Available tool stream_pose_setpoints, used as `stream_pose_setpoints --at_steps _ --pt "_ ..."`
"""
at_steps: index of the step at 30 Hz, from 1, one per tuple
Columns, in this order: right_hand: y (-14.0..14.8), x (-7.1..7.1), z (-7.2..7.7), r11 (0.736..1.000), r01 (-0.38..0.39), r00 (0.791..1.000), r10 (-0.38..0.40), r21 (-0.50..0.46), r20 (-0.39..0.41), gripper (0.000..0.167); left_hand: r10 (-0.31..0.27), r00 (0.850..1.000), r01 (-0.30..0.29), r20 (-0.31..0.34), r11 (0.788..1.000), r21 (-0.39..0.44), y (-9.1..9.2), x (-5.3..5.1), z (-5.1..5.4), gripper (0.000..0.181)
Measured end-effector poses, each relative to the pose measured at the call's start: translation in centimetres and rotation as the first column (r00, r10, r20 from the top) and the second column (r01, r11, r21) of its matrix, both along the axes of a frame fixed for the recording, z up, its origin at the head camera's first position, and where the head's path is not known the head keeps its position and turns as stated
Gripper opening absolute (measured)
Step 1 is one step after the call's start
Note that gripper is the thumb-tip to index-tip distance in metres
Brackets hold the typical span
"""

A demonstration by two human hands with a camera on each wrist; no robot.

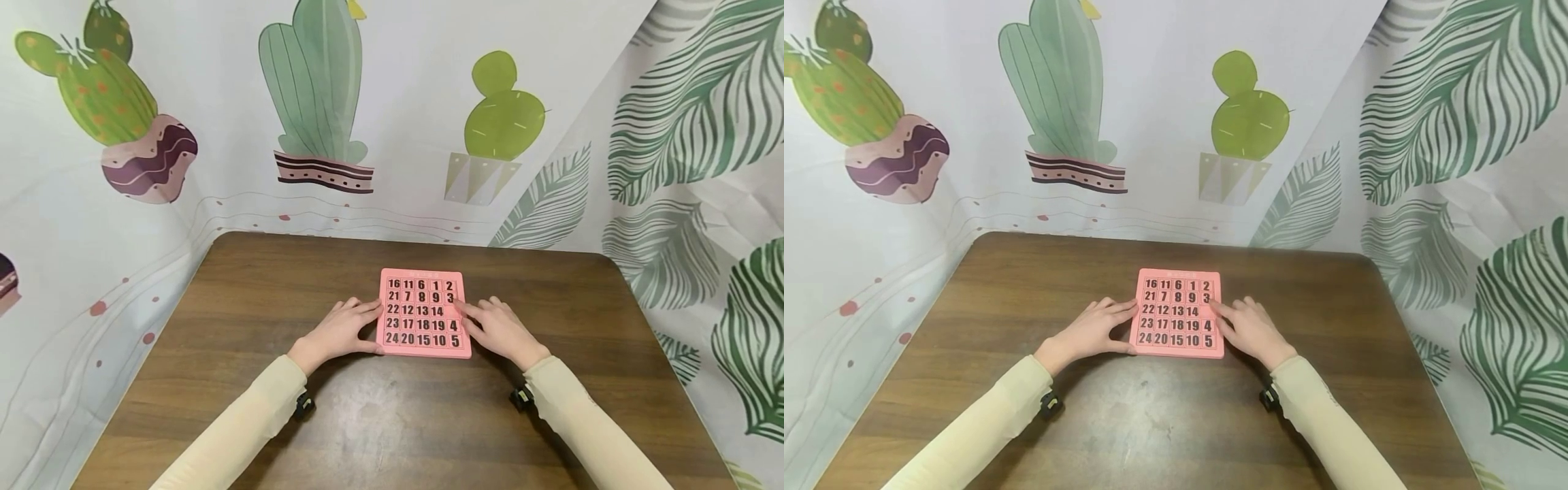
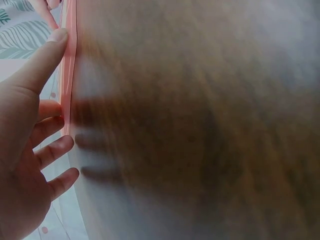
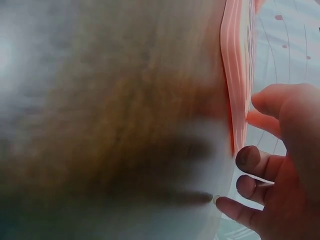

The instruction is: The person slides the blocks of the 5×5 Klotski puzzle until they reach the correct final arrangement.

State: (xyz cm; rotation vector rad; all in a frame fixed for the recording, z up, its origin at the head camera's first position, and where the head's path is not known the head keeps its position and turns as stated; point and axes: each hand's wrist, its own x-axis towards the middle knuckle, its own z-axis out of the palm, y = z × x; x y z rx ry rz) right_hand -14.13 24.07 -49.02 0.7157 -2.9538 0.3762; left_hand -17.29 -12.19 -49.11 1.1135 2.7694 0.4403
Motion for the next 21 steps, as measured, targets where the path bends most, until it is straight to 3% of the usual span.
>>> stream_pose_setpoints --at_steps 13,21 --pt "0.7 3.2 0.1 0.996 -0.092 0.995 0.093 0.009 -0.032 0.041 0.004 1.000 -0.004 0.007 1.000 0.000 0.0 0.0 0.0 0.095" --pt "0.8 3.7 -0.1 0.993 -0.116 0.992 0.117 0.013 -0.055 0.040 0.001 1.000 -0.001 0.007 1.000 0.014 0.0 0.0 0.2 0.094"
